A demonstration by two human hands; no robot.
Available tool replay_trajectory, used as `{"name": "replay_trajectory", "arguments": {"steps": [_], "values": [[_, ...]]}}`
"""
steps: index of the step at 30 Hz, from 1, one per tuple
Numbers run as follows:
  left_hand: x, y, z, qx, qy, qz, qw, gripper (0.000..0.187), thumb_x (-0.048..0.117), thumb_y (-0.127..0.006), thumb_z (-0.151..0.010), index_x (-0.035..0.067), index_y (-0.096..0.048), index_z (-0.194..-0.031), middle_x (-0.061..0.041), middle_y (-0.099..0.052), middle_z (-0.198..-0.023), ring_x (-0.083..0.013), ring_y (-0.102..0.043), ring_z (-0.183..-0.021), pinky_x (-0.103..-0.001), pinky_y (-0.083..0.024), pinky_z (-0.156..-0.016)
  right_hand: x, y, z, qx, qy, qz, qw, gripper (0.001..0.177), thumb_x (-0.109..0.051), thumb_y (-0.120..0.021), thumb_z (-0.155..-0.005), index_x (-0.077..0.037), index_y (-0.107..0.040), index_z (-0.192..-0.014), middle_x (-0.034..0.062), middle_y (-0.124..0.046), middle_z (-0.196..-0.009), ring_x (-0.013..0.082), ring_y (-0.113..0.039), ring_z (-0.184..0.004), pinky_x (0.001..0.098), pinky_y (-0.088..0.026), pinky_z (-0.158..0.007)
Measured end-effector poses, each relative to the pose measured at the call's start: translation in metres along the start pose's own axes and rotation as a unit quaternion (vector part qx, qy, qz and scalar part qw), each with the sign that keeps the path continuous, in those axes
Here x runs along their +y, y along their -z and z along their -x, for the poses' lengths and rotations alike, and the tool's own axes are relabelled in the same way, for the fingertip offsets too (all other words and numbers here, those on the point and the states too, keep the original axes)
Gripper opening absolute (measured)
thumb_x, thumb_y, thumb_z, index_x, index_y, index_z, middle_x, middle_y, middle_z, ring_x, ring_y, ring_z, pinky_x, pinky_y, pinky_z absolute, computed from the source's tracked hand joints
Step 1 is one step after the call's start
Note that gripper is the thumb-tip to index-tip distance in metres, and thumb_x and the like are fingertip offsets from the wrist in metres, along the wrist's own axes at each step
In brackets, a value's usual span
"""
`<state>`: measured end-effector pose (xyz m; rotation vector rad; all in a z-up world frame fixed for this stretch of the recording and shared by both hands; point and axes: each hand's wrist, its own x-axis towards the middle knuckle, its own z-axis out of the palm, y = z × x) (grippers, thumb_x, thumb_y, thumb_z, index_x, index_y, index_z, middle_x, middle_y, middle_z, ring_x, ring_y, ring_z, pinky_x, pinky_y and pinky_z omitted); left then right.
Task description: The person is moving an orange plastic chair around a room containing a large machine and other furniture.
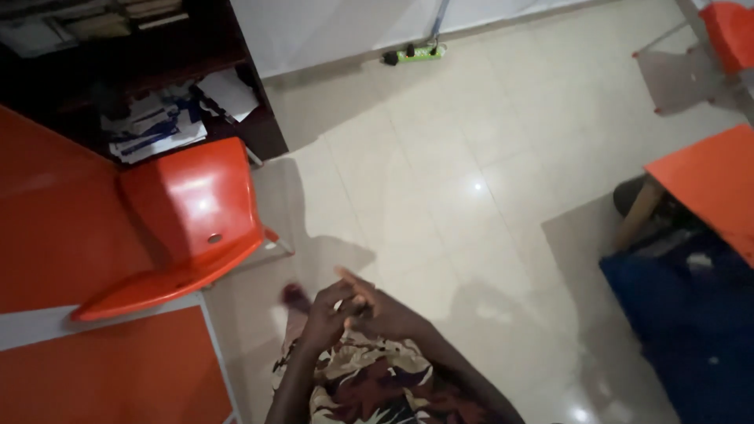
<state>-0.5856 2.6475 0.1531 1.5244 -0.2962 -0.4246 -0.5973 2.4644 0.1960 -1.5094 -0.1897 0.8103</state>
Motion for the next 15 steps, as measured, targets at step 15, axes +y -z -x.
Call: {"name": "replay_trajectory", "arguments": {"steps": [15], "values": [[-0.081,0.291,0.088,0.208,-0.059,-0.328,0.92,0.064,0.036,-0.079,-0.087,0.012,-0.059,-0.142,-0.014,-0.058,-0.147,-0.0333,-0.053,-0.138,-0.05,-0.047,-0.113,0.034,-0.156,-0.22,0.197,-0.03,0.022,0.98,0.094,-0.045,-0.072,-0.086,-0.018,-0.03,-0.165,0.0162,-0.063,-0.123,0.0332,-0.069,-0.094,0.0495,-0.055,-0.088]]}}
